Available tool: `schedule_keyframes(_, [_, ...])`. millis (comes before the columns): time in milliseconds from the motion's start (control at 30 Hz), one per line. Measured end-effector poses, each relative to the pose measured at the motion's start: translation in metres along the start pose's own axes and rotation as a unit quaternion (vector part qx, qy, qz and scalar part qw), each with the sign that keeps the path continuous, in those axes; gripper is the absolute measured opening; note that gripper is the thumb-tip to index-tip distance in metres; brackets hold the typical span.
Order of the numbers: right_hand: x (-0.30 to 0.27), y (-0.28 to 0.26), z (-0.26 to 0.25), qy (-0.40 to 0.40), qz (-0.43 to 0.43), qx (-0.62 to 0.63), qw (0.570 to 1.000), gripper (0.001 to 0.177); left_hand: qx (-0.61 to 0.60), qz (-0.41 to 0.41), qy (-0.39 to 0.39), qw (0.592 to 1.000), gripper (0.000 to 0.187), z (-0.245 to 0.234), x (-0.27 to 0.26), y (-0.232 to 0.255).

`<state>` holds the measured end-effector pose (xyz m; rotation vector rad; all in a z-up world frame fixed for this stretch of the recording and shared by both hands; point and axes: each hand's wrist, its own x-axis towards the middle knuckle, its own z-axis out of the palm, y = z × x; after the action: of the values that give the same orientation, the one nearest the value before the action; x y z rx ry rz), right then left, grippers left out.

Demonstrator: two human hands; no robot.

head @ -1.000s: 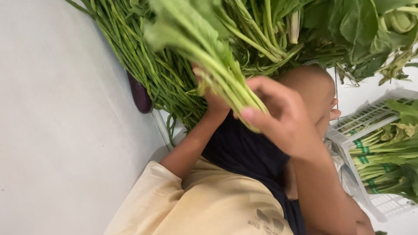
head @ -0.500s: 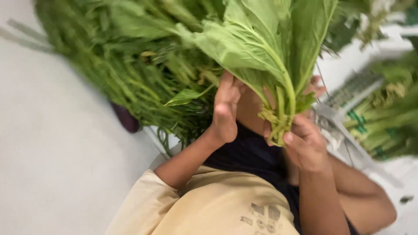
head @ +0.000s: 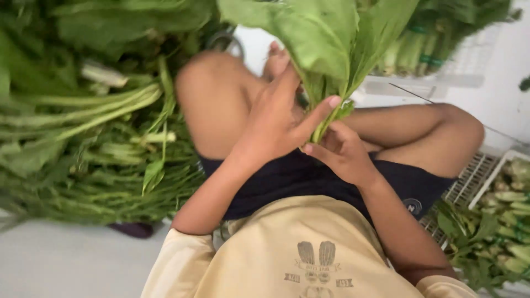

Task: Bundling leafy green vegetables with green adhesive tape and cutting the tape with scissors.

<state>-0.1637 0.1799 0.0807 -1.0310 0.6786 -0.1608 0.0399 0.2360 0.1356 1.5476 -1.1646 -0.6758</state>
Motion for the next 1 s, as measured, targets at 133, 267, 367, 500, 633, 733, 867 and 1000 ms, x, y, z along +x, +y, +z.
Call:
schedule_keyframes(133, [-0.006, 0.013, -0.031, 0.088, -0.013, 0.024, 0.996, 0.040, 0.087, 0.053, -0.034, 0.994, 0.061, 0.058, 0.024, -0.039])
schedule_keyframes(267, [0.009, 0.037, -0.067, 0.117, 0.000, -0.012, 0.993, 0.038, 0.270, 0.055, -0.010, 0.961, 0.041, 0.086, 0.040, -0.075])
schedule_keyframes(367, [0.016, 0.057, -0.083, 0.114, 0.034, -0.062, 0.991, 0.027, 0.284, 0.046, 0.003, 0.958, 0.035, 0.088, 0.028, -0.084])
schedule_keyframes(500, [0.014, 0.049, -0.079, 0.136, 0.056, -0.312, 0.939, 0.030, 0.186, -0.186, -0.156, 0.952, 0.034, 0.100, -0.005, -0.097])
schedule_keyframes(633, [0.005, 0.042, -0.094, 0.147, 0.008, -0.465, 0.873, 0.038, 0.060, -0.301, -0.146, 0.940, 0.048, 0.140, -0.020, -0.092])
schedule_keyframes(733, [0.009, 0.052, -0.107, 0.217, -0.066, -0.497, 0.838, 0.031, 0.006, -0.338, -0.087, 0.937, 0.036, 0.151, -0.020, -0.117])
schedule_keyframes(867, [0.032, 0.088, -0.142, 0.345, -0.173, -0.521, 0.761, 0.014, -0.168, -0.390, -0.055, 0.903, 0.038, 0.159, -0.010, -0.155])
schedule_keyframes(1000, [0.050, 0.076, -0.130, 0.295, -0.104, -0.602, 0.735, 0.040, -0.363, -0.453, -0.098, 0.809, 0.051, 0.162, -0.003, -0.157])
